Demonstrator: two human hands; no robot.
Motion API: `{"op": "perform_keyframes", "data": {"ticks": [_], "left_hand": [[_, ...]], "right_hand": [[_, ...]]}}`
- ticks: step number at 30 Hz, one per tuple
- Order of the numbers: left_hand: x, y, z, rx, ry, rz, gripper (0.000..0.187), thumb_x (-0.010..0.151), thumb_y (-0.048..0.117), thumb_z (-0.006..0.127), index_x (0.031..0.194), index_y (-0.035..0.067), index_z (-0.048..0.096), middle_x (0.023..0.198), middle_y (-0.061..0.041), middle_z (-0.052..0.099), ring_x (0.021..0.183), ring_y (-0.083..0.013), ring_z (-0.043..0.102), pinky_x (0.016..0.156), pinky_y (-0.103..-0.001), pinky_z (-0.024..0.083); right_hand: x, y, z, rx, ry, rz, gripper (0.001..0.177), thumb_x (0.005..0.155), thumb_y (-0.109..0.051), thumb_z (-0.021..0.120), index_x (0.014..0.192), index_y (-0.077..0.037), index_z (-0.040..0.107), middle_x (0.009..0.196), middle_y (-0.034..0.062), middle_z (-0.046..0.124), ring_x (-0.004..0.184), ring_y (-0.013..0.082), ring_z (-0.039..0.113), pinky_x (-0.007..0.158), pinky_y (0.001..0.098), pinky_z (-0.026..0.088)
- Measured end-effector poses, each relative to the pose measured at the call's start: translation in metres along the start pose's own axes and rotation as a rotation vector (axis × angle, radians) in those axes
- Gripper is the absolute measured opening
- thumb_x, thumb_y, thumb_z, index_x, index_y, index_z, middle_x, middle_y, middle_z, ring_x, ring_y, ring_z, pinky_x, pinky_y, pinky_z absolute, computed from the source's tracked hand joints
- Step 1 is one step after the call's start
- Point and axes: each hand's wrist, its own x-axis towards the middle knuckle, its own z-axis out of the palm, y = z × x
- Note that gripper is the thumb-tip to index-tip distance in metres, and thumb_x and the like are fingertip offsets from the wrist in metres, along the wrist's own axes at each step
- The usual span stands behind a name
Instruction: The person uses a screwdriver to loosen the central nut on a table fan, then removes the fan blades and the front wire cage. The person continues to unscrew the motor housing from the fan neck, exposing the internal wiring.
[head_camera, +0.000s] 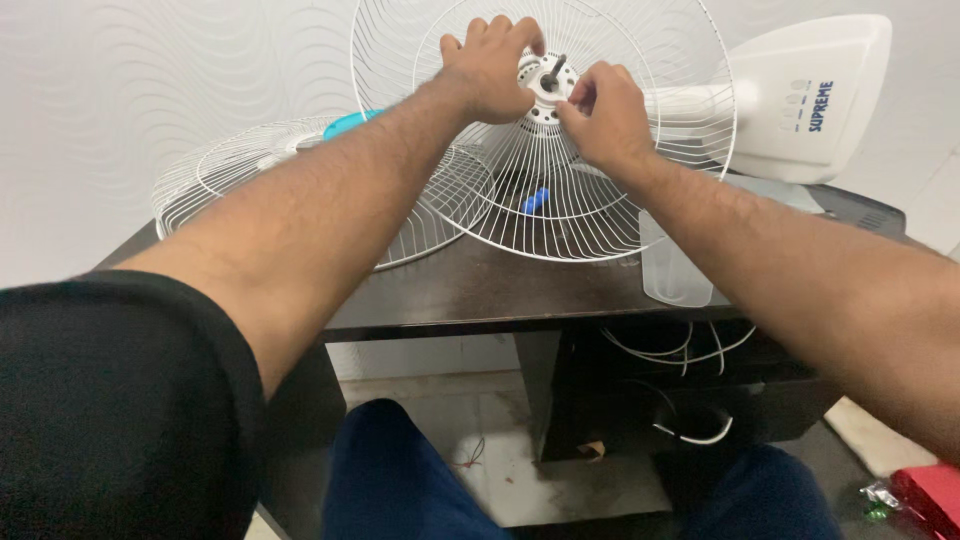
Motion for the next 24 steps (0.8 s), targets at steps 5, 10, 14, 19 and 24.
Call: {"op": "perform_keyframes", "data": {"ticks": [5,10,14,19,24], "left_hand": [[0.022,0.004,-0.011,0.192,-0.179,0.103,0.069,0.080,0.033,0.076,0.144,0.047,0.055,0.140,-0.010,0.046,0.134,-0.0311,0.037,0.107,-0.056,0.029],[0.034,0.004,-0.023,0.277,-0.262,0.148,0.072,0.072,0.047,0.086,0.138,0.041,0.058,0.138,-0.008,0.048,0.134,-0.0298,0.040,0.109,-0.060,0.028],[0.028,0.001,-0.018,0.286,-0.206,0.141,0.065,0.078,0.067,0.082,0.120,0.018,0.072,0.134,-0.008,0.052,0.135,-0.0269,0.043,0.113,-0.057,0.029],[0.023,-0.003,0.014,0.139,-0.053,0.075,0.065,0.081,0.068,0.078,0.113,0.012,0.075,0.133,-0.010,0.051,0.134,-0.0288,0.042,0.108,-0.054,0.034],[0.040,-0.010,0.023,0.132,-0.092,0.237,0.073,0.077,0.052,0.082,0.147,0.042,0.063,0.136,-0.013,0.051,0.133,-0.0333,0.039,0.108,-0.056,0.032]], "right_hand": [[0.000,-0.001,-0.006,0.112,-0.023,0.086,0.016,0.093,-0.016,0.076,0.095,-0.003,0.067,0.095,0.0094,0.067,0.085,0.0205,0.066,0.079,0.0356,0.054],[-0.017,-0.008,-0.014,0.243,-0.010,0.157,0.015,0.096,-0.016,0.069,0.106,-0.004,0.070,0.104,0.0083,0.071,0.098,0.0219,0.072,0.086,0.0329,0.056],[-0.038,-0.024,-0.012,0.086,-0.058,-0.024,0.025,0.095,-0.015,0.070,0.118,-0.004,0.068,0.130,0.0190,0.058,0.126,0.0321,0.056,0.103,0.0405,0.053],[-0.047,-0.037,-0.013,-0.067,-0.301,-0.026,0.055,0.092,-0.022,0.072,0.139,-0.004,0.051,0.155,0.0261,0.032,0.150,0.0447,0.030,0.122,0.0516,0.029],[-0.053,-0.039,-0.018,-0.124,-0.452,-0.048,0.079,0.090,-0.032,0.071,0.152,0.000,0.033,0.163,0.0326,0.016,0.152,0.0487,0.017,0.123,0.0546,0.021]]}}
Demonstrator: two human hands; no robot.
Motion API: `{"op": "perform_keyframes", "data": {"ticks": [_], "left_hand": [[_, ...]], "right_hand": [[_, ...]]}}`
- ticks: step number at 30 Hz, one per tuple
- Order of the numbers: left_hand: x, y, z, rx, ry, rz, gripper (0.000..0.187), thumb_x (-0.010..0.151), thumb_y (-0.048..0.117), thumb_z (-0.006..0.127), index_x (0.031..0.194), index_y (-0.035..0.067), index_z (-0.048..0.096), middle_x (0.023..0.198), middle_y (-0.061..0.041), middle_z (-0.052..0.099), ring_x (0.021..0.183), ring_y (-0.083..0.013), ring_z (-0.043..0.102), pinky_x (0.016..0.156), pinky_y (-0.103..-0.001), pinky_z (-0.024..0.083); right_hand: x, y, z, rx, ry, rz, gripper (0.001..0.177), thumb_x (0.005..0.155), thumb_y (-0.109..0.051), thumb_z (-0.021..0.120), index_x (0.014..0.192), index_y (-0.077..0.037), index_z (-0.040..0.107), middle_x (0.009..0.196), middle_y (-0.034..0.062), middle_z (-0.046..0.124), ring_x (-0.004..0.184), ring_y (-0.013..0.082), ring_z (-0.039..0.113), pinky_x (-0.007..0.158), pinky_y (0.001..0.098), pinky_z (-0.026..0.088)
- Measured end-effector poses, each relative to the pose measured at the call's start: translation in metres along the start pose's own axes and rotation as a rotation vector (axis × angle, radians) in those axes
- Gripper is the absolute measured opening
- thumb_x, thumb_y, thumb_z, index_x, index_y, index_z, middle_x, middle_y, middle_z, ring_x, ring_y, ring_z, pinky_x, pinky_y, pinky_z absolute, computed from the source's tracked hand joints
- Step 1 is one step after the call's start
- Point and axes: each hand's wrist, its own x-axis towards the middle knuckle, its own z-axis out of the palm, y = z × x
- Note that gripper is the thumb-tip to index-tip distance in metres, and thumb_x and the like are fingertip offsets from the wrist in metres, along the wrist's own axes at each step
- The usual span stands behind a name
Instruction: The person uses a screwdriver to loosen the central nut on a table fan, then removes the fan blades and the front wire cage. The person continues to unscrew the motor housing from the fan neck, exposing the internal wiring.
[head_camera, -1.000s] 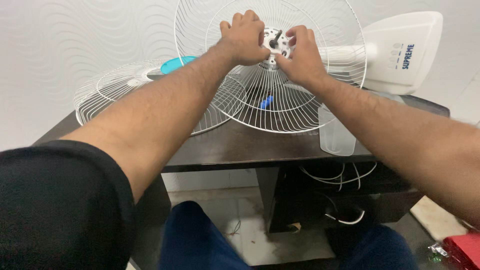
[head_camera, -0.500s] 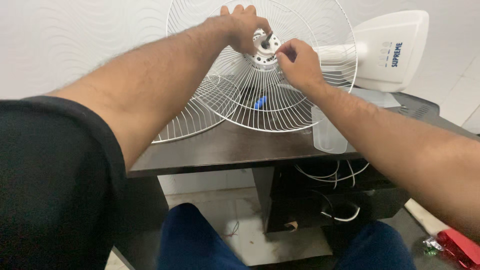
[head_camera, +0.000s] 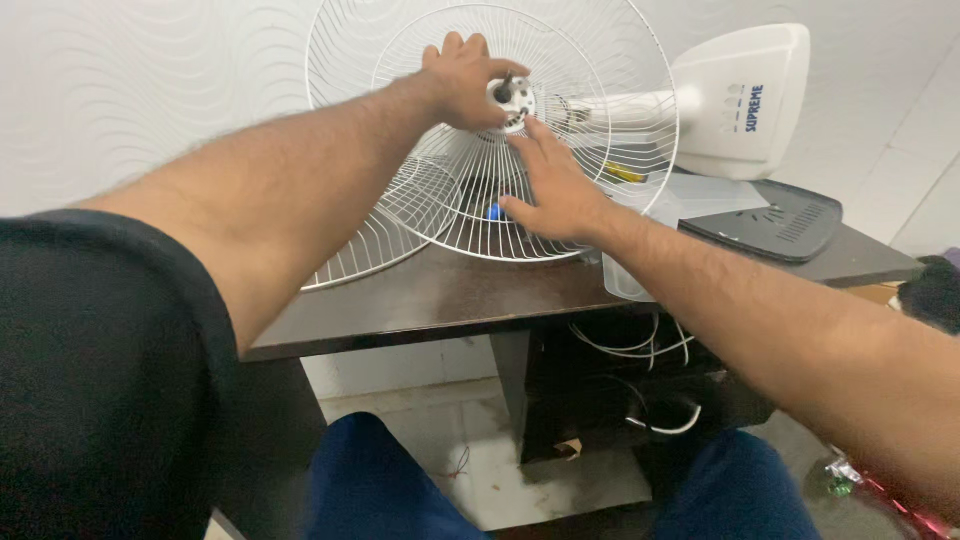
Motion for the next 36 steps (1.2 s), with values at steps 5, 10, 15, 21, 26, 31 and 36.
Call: {"op": "perform_keyframes", "data": {"ticks": [5,10,15,21,26,31,36], "left_hand": [[0.002,-0.004,-0.011,-0.020,-0.032,-0.009,0.069,0.076,0.059,0.083,0.124,0.012,0.069,0.119,-0.015,0.066,0.119,-0.0323,0.061,0.103,-0.048,0.047],[-0.003,0.021,0.003,-0.049,0.144,-0.250,0.079,0.077,0.066,0.083,0.118,0.001,0.066,0.107,-0.016,0.071,0.103,-0.0324,0.071,0.091,-0.047,0.054],[0.005,0.008,-0.001,-0.104,0.069,-0.129,0.078,0.071,0.049,0.085,0.135,0.017,0.055,0.124,-0.025,0.052,0.104,-0.0404,0.064,0.084,-0.049,0.053],[0.011,-0.007,-0.007,-0.096,-0.022,0.163,0.059,0.077,0.037,0.086,0.132,0.025,0.068,0.126,-0.021,0.057,0.115,-0.0385,0.062,0.093,-0.046,0.054],[0.001,0.020,0.005,-0.155,0.096,-0.229,0.071,0.079,0.056,0.084,0.115,0.000,0.060,0.107,-0.019,0.069,0.103,-0.0332,0.070,0.088,-0.045,0.056],[0.003,0.021,0.005,-0.157,0.097,-0.244,0.069,0.081,0.054,0.081,0.122,0.003,0.058,0.116,-0.020,0.063,0.106,-0.0362,0.068,0.089,-0.047,0.055],[0.005,-0.006,0.010,-0.226,0.012,0.140,0.056,0.081,0.038,0.080,0.132,0.023,0.067,0.130,-0.022,0.048,0.116,-0.0382,0.064,0.098,-0.044,0.054]], "right_hand": [[0.001,0.002,0.004,-0.091,-0.036,-0.054,0.088,0.094,-0.038,0.067,0.157,0.004,0.023,0.164,0.0366,0.011,0.155,0.0498,0.010,0.125,0.0557,0.013],[0.003,0.007,0.007,-0.114,-0.045,-0.069,0.087,0.096,-0.040,0.065,0.156,0.006,0.023,0.164,0.0382,0.009,0.156,0.0499,0.008,0.126,0.0545,0.012],[0.003,0.005,0.010,-0.107,-0.048,-0.029,0.088,0.097,-0.039,0.063,0.158,0.007,0.020,0.164,0.0381,0.009,0.156,0.0495,0.007,0.126,0.0547,0.011],[0.004,0.004,0.011,-0.130,-0.083,-0.011,0.088,0.097,-0.037,0.061,0.159,0.006,0.016,0.165,0.0369,0.007,0.156,0.0490,0.004,0.126,0.0551,0.009],[0.007,0.007,0.016,-0.162,-0.087,-0.008,0.087,0.099,-0.039,0.059,0.158,0.008,0.015,0.164,0.0381,0.006,0.155,0.0505,0.004,0.125,0.0563,0.008],[0.008,0.009,0.023,-0.174,-0.069,-0.010,0.086,0.099,-0.040,0.060,0.157,0.008,0.018,0.164,0.0390,0.007,0.155,0.0520,0.005,0.126,0.0570,0.010],[0.006,0.012,0.024,-0.173,-0.056,-0.023,0.087,0.099,-0.039,0.061,0.158,0.008,0.018,0.164,0.0396,0.008,0.155,0.0531,0.006,0.125,0.0573,0.011]]}}
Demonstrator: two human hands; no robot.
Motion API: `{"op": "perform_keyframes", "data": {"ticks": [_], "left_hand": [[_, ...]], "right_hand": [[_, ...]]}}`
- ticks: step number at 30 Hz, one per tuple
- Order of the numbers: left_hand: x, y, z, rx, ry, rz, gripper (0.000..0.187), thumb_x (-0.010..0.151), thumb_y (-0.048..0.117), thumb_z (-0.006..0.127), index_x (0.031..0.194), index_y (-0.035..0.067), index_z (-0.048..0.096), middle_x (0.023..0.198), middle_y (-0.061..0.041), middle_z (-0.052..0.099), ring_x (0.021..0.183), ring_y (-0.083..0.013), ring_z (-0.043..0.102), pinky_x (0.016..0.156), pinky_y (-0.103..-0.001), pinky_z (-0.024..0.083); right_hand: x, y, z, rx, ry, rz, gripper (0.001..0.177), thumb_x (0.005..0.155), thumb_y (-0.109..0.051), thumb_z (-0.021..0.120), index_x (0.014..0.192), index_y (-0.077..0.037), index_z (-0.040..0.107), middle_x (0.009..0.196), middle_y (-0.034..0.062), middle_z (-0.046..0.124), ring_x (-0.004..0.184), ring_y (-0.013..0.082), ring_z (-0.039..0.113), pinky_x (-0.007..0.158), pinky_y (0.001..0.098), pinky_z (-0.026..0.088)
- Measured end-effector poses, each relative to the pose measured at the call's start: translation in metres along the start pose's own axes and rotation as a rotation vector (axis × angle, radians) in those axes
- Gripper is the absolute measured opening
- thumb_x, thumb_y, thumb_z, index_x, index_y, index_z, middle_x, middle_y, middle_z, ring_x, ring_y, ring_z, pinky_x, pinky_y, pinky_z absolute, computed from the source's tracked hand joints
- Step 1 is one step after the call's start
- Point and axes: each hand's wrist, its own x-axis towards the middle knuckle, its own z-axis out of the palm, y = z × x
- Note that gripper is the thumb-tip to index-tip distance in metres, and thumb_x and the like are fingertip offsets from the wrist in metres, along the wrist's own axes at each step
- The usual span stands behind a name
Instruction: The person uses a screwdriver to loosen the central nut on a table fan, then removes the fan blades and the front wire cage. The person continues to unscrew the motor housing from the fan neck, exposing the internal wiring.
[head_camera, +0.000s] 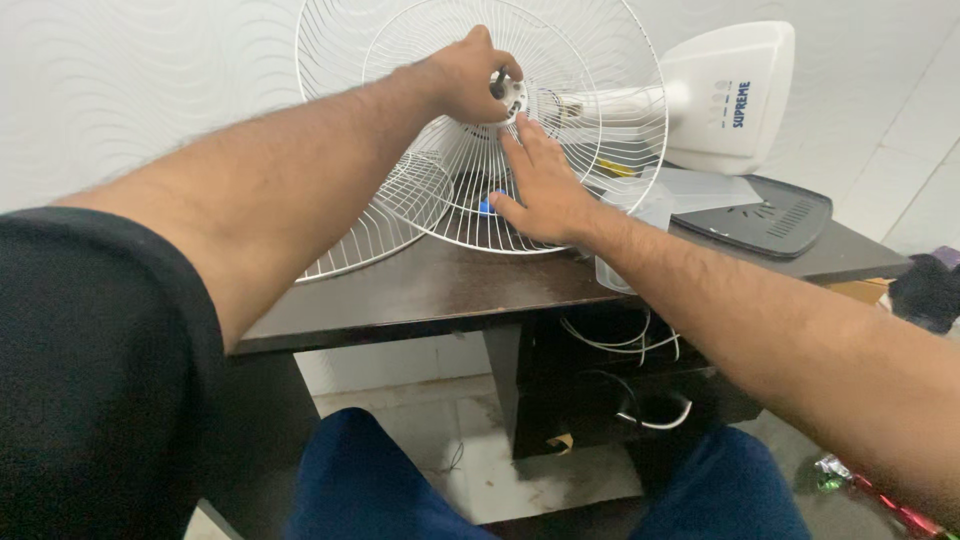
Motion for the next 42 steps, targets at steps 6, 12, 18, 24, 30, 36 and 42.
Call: {"op": "perform_keyframes", "data": {"ticks": [6,12,18,24,30,36,42], "left_hand": [[0.004,0.002,0.002,0.088,0.060,-0.111,0.063,0.081,0.051,0.084,0.123,0.012,0.060,0.123,-0.020,0.058,0.114,-0.0395,0.062,0.091,-0.051,0.052],[-0.008,0.017,0.029,0.076,0.252,-0.332,0.065,0.084,0.056,0.078,0.125,0.010,0.059,0.105,-0.013,0.072,0.104,-0.0334,0.069,0.092,-0.052,0.046],[-0.013,-0.007,0.041,0.051,0.340,-0.128,0.055,0.074,0.043,0.082,0.120,0.017,0.068,0.110,-0.014,0.069,0.108,-0.0338,0.063,0.091,-0.054,0.042],[-0.028,0.008,0.052,-0.029,0.495,-0.257,0.066,0.080,0.046,0.087,0.121,0.004,0.059,0.112,-0.012,0.065,0.114,-0.0325,0.059,0.102,-0.054,0.036],[-0.052,0.018,0.062,-0.059,0.688,-0.206,0.056,0.084,0.045,0.087,0.116,0.008,0.058,0.120,-0.007,0.053,0.124,-0.0289,0.041,0.105,-0.058,0.024],[-0.057,0.015,0.065,-0.057,0.605,-0.297,0.048,0.088,0.044,0.085,0.105,0.009,0.057,0.117,-0.009,0.052,0.125,-0.0284,0.042,0.107,-0.057,0.024],[-0.057,0.013,0.067,0.189,0.818,0.053,0.031,0.088,0.033,0.085,0.085,0.024,0.056,0.133,0.007,0.057,0.128,-0.0189,0.048,0.105,-0.057,0.023]], "right_hand": [[0.000,-0.004,-0.003,0.020,0.004,-0.001,0.086,0.099,-0.039,0.061,0.158,0.007,0.019,0.164,0.0392,0.008,0.155,0.0530,0.007,0.125,0.0572,0.011],[0.002,-0.004,0.001,-0.027,-0.020,0.023,0.087,0.100,-0.041,0.061,0.158,0.008,0.019,0.164,0.0392,0.007,0.155,0.0527,0.006,0.126,0.0571,0.011],[0.003,-0.006,0.000,-0.021,-0.077,0.065,0.088,0.100,-0.040,0.061,0.160,0.007,0.016,0.166,0.0381,0.003,0.156,0.0510,0.001,0.126,0.0563,0.007],[0.003,-0.012,-0.006,0.007,-0.074,0.068,0.090,0.099,-0.042,0.062,0.161,0.005,0.016,0.166,0.0367,0.003,0.157,0.0492,0.001,0.127,0.0544,0.008],[0.004,-0.010,-0.005,-0.023,-0.079,0.055,0.091,0.099,-0.043,0.063,0.160,0.005,0.016,0.166,0.0369,0.004,0.157,0.0486,0.002,0.127,0.0549,0.007],[0.001,-0.011,-0.007,-0.013,-0.066,0.034,0.092,0.098,-0.044,0.064,0.161,0.003,0.016,0.167,0.0351,0.006,0.158,0.0474,0.003,0.128,0.0546,0.009],[0.003,-0.016,-0.011,-0.037,-0.079,0.050,0.093,0.098,-0.046,0.062,0.162,0.002,0.013,0.167,0.0338,0.005,0.158,0.0456,0.002,0.127,0.0549,0.008]]}}
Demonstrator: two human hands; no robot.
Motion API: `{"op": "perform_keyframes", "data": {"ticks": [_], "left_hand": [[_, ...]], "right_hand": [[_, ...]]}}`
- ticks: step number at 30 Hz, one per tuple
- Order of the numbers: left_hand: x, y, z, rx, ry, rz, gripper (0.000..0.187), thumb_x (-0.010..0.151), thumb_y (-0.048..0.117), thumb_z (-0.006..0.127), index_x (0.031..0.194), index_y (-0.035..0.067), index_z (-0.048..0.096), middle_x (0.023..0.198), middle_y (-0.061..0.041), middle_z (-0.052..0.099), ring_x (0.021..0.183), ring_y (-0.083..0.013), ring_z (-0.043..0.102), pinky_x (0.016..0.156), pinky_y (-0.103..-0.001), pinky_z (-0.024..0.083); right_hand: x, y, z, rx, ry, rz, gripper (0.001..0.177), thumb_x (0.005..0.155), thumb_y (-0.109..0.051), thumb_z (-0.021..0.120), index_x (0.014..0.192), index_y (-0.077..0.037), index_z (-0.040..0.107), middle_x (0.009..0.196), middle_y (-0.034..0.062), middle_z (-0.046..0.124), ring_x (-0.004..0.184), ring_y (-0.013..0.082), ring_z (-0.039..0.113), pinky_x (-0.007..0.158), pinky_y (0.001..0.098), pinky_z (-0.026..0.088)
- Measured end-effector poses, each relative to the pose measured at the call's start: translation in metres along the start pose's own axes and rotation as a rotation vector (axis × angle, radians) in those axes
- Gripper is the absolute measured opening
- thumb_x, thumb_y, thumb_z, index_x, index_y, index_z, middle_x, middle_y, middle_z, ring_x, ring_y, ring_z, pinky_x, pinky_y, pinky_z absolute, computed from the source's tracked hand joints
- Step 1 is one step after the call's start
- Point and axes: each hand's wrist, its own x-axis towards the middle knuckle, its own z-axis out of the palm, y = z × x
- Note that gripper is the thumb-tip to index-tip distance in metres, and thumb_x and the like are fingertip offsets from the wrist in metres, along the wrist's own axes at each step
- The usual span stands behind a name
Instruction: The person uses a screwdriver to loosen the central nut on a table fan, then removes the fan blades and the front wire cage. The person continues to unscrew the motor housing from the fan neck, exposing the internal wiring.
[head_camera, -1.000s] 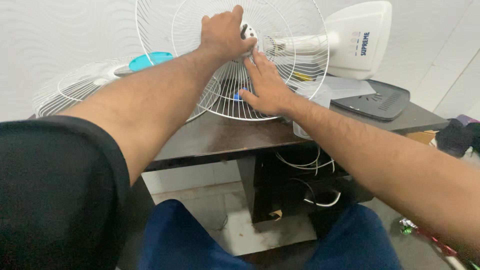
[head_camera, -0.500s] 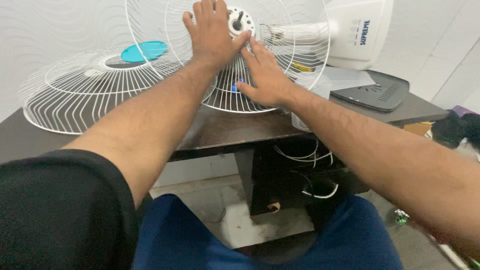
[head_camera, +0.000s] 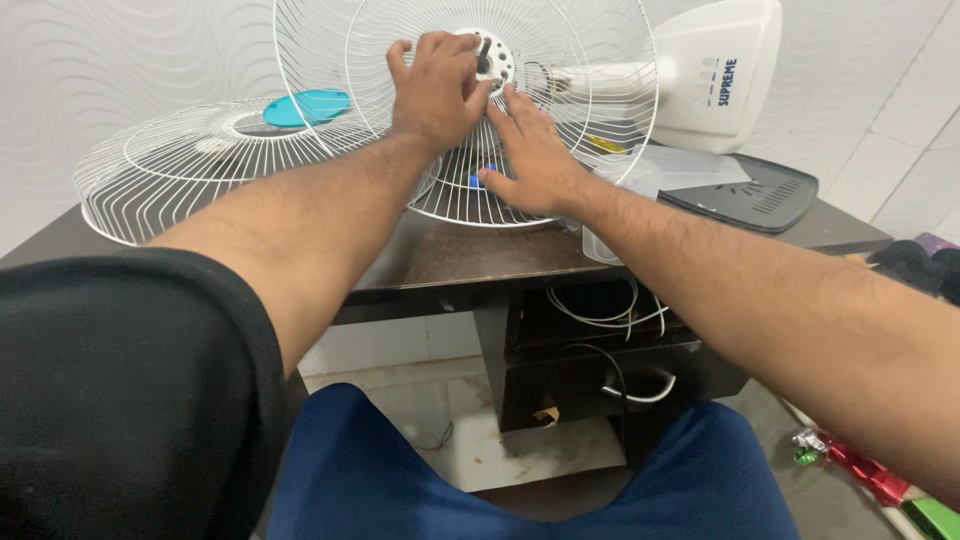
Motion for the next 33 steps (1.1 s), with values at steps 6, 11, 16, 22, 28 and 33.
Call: {"op": "perform_keyframes", "data": {"ticks": [6,11,16,22,28,33], "left_hand": [[0.007,0.012,-0.001,-0.091,-0.173,-0.221,0.038,0.089,0.028,0.083,0.113,0.016,0.057,0.115,-0.003,0.054,0.116,-0.0239,0.049,0.102,-0.052,0.029],[0.012,0.016,-0.002,-0.106,-0.128,-0.258,0.053,0.084,0.032,0.084,0.124,0.013,0.055,0.116,-0.005,0.054,0.114,-0.0252,0.049,0.094,-0.051,0.031],[0.013,0.010,-0.001,-0.115,-0.132,-0.183,0.065,0.077,0.027,0.077,0.138,0.016,0.058,0.122,-0.005,0.055,0.115,-0.0258,0.048,0.093,-0.051,0.030],[0.016,0.006,0.009,-0.111,-0.284,-0.225,0.060,0.080,0.024,0.073,0.139,0.021,0.060,0.127,0.002,0.057,0.119,-0.0237,0.047,0.100,-0.051,0.029],[0.031,0.005,0.006,-0.077,-0.298,-0.268,0.067,0.078,0.036,0.084,0.136,0.016,0.057,0.121,-0.007,0.054,0.119,-0.0250,0.047,0.099,-0.051,0.029],[0.046,0.013,-0.004,0.008,-0.474,-0.454,0.073,0.075,0.052,0.087,0.129,0.012,0.057,0.123,-0.005,0.053,0.122,-0.0243,0.049,0.106,-0.051,0.029]], "right_hand": [[0.002,-0.002,-0.001,-0.029,-0.058,0.046,0.092,0.099,-0.046,0.058,0.161,0.002,0.009,0.167,0.0323,0.000,0.157,0.0431,-0.002,0.127,0.0550,0.004],[0.000,0.002,0.002,-0.031,-0.038,0.031,0.092,0.100,-0.045,0.058,0.161,0.005,0.011,0.167,0.0339,0.001,0.158,0.0448,-0.001,0.127,0.0553,0.005],[0.002,0.007,0.008,-0.022,-0.002,0.021,0.092,0.101,-0.044,0.059,0.159,0.009,0.012,0.167,0.0359,0.003,0.158,0.0480,0.001,0.128,0.0557,0.008],[0.002,0.013,0.012,-0.006,0.014,0.003,0.090,0.100,-0.043,0.060,0.159,0.008,0.015,0.166,0.0368,0.004,0.157,0.0496,0.002,0.127,0.0572,0.008],[0.002,0.011,0.010,0.003,0.018,0.020,0.090,0.098,-0.042,0.060,0.160,0.005,0.015,0.165,0.0364,0.005,0.156,0.0499,0.004,0.126,0.0567,0.010],[0.001,0.009,0.007,-0.003,0.005,0.024,0.089,0.098,-0.043,0.059,0.159,0.004,0.015,0.166,0.0357,0.004,0.156,0.0490,0.003,0.126,0.0557,0.010]]}}
